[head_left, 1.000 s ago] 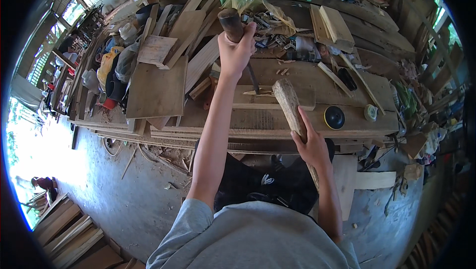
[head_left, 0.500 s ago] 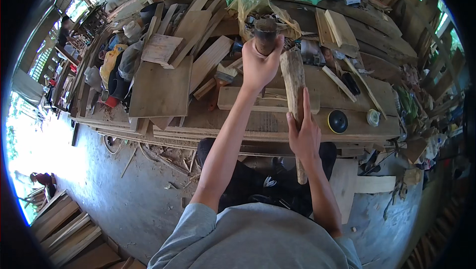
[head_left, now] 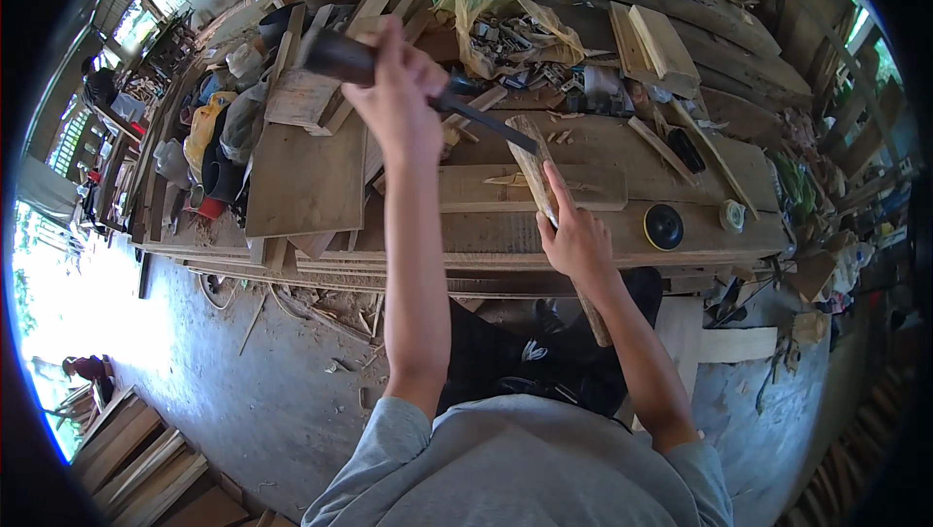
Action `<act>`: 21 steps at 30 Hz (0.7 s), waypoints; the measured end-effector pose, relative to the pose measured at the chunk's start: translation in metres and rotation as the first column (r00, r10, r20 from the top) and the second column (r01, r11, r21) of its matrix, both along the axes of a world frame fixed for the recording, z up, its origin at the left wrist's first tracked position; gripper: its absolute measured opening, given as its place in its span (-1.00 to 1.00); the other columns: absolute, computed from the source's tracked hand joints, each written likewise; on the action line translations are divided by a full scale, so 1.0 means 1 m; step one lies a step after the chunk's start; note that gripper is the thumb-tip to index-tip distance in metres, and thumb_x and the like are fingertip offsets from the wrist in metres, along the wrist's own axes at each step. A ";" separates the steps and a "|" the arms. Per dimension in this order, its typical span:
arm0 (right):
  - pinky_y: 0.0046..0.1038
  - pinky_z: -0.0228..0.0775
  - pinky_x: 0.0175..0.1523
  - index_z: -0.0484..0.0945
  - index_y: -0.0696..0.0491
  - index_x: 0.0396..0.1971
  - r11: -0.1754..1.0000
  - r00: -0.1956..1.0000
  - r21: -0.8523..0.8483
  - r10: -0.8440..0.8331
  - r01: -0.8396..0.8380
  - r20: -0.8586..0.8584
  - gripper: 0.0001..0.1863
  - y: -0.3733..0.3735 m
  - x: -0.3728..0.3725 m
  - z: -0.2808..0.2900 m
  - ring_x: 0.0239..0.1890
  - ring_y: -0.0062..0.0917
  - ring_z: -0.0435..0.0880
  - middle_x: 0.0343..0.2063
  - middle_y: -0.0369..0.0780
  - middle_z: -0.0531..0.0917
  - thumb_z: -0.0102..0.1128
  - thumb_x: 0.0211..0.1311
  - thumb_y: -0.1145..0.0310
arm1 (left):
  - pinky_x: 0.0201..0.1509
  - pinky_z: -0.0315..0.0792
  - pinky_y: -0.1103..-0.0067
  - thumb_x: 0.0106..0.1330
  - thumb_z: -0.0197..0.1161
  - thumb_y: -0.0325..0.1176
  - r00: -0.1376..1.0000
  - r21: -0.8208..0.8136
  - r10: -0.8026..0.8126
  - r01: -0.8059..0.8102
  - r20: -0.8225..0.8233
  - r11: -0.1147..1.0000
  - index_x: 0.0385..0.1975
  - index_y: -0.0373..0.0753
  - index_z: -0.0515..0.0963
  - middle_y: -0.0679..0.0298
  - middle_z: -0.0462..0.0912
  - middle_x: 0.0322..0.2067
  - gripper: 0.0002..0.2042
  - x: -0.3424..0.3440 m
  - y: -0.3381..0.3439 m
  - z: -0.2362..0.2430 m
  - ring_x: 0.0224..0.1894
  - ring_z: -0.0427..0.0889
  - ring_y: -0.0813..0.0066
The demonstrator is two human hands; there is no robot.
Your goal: Measure, sand, brush, and then use a chisel and mallet to shape a piece of wood.
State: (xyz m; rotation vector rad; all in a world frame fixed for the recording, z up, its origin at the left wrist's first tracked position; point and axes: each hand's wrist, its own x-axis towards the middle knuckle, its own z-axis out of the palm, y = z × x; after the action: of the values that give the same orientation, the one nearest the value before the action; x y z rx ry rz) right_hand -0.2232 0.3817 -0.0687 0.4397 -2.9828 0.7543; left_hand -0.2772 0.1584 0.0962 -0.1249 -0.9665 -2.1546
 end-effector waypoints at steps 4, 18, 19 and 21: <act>0.21 0.64 -0.06 -0.19 -0.49 0.68 1.000 0.999 0.021 -0.009 0.008 0.032 -0.05 0.000 0.000 0.007 -0.32 0.22 0.77 -0.46 0.10 0.76 0.20 0.46 0.14 | -0.65 0.14 0.62 0.48 0.41 -0.37 0.995 -0.230 0.097 -0.086 0.038 0.969 -0.40 -0.11 0.40 0.47 0.36 -0.66 -0.73 0.009 -0.008 0.010 -0.71 0.30 0.70; 0.23 0.57 0.15 -0.14 -0.50 0.66 1.000 0.976 0.016 -0.021 0.018 0.216 -0.10 -0.003 -0.002 0.027 0.00 0.26 0.71 -0.03 0.19 0.74 0.19 0.51 0.15 | -0.54 0.20 0.63 0.50 0.38 -0.38 0.985 -0.475 0.017 0.069 0.174 0.877 -0.59 -0.26 0.50 0.52 0.47 -0.68 -0.65 -0.028 0.034 -0.054 -0.61 0.34 0.80; 0.23 0.57 0.15 -0.14 -0.50 0.66 1.000 0.976 0.017 -0.025 0.021 0.218 -0.10 -0.001 -0.002 0.026 0.00 0.26 0.71 -0.03 0.19 0.74 0.19 0.51 0.15 | -0.53 0.19 0.62 0.50 0.37 -0.36 0.980 -0.471 0.017 0.079 0.197 0.879 -0.61 -0.25 0.47 0.53 0.46 -0.68 -0.63 -0.027 0.039 -0.051 -0.60 0.33 0.80; 0.24 0.56 0.14 -0.14 -0.49 0.66 1.000 0.984 0.001 -0.018 0.018 0.175 -0.11 0.001 -0.003 0.022 -0.02 0.27 0.72 -0.06 0.19 0.75 0.18 0.51 0.16 | -0.53 0.19 0.62 0.50 0.37 -0.36 0.977 -0.470 -0.007 0.109 0.213 0.876 -0.61 -0.26 0.48 0.53 0.45 -0.68 -0.63 -0.028 0.042 -0.049 -0.59 0.32 0.80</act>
State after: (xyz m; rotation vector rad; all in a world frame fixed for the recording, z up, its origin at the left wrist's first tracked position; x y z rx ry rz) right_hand -0.2257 0.3830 -0.0462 0.3637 -3.1434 0.8335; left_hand -0.3056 0.2002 0.0469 -0.1743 -1.6294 -1.9629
